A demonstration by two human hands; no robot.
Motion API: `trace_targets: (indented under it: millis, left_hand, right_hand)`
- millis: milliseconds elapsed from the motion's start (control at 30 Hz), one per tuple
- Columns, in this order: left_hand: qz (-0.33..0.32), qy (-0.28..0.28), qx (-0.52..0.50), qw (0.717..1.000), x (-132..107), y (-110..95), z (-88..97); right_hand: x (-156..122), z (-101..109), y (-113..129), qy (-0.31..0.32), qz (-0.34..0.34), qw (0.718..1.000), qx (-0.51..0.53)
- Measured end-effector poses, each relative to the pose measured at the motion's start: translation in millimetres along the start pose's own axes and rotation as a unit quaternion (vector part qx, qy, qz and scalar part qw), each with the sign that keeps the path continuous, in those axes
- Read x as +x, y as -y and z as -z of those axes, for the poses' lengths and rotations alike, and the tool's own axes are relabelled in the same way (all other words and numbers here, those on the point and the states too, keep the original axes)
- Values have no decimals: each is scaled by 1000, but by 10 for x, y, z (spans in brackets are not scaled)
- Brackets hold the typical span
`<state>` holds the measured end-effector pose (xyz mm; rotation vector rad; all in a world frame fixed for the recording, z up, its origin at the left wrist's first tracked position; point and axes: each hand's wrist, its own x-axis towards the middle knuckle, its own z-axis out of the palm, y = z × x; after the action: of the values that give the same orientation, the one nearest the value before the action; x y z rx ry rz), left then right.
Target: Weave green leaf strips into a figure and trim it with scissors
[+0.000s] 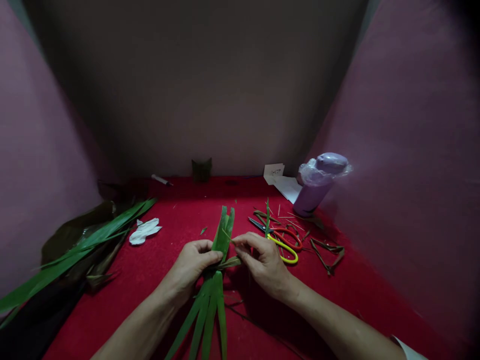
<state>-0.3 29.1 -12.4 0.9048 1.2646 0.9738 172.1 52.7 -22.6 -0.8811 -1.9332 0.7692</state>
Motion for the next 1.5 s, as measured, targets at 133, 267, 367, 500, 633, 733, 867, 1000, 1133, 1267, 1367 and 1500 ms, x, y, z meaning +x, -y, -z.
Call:
trace_targets:
  millis: [133, 267, 367, 500, 633, 733, 867, 1000, 1133, 1267, 1367, 1500]
  left_hand:
    - [2, -3, -5, 1000, 0, -14, -7]
    - [13, -5, -15, 1000, -1, -44, 13]
    - [14, 8, -19, 1000, 13, -47, 60]
    - [11, 3, -16, 1000, 24, -61, 99]
    - [14, -14, 1, 1000, -5, -112, 76]
    - [12, -22, 5, 1000, -18, -130, 63]
    - [4, -22, 3, 1000, -2, -111, 81]
    - [-1, -30, -1, 1000, 13, -99, 92]
    - [-6, -41, 7, 999, 12, -107, 83]
    - [-7, -51, 14, 999, 12, -117, 81]
    - [-8, -58, 13, 998, 19, -115, 88]
    - [-9, -64, 11, 998, 27, -105, 93]
  right_hand:
    - [4, 3, 5, 4, 10, 1000, -9]
    - [2, 7, 6, 1, 10, 1000, -15]
    - [-2, 3, -3, -2, 0, 1000, 3]
    - [-2, 5, -9, 6, 18, 1000, -6]
    - [-2, 11, -2, 12, 21, 1000, -20]
    - [-6, 8, -1, 14, 15, 1000, -24]
    - [-13, -3, -13, 19, 14, 999, -27]
    - [-17, -3, -22, 35, 10, 999, -37]
    - [-16, -1, -25, 46, 9, 998, -51]
    - [-14, -1, -23, 55, 7, 997, -60]
    - [-14, -2, -25, 60, 8, 996, -63]
    - [-13, -7, -36, 61, 7, 996, -67]
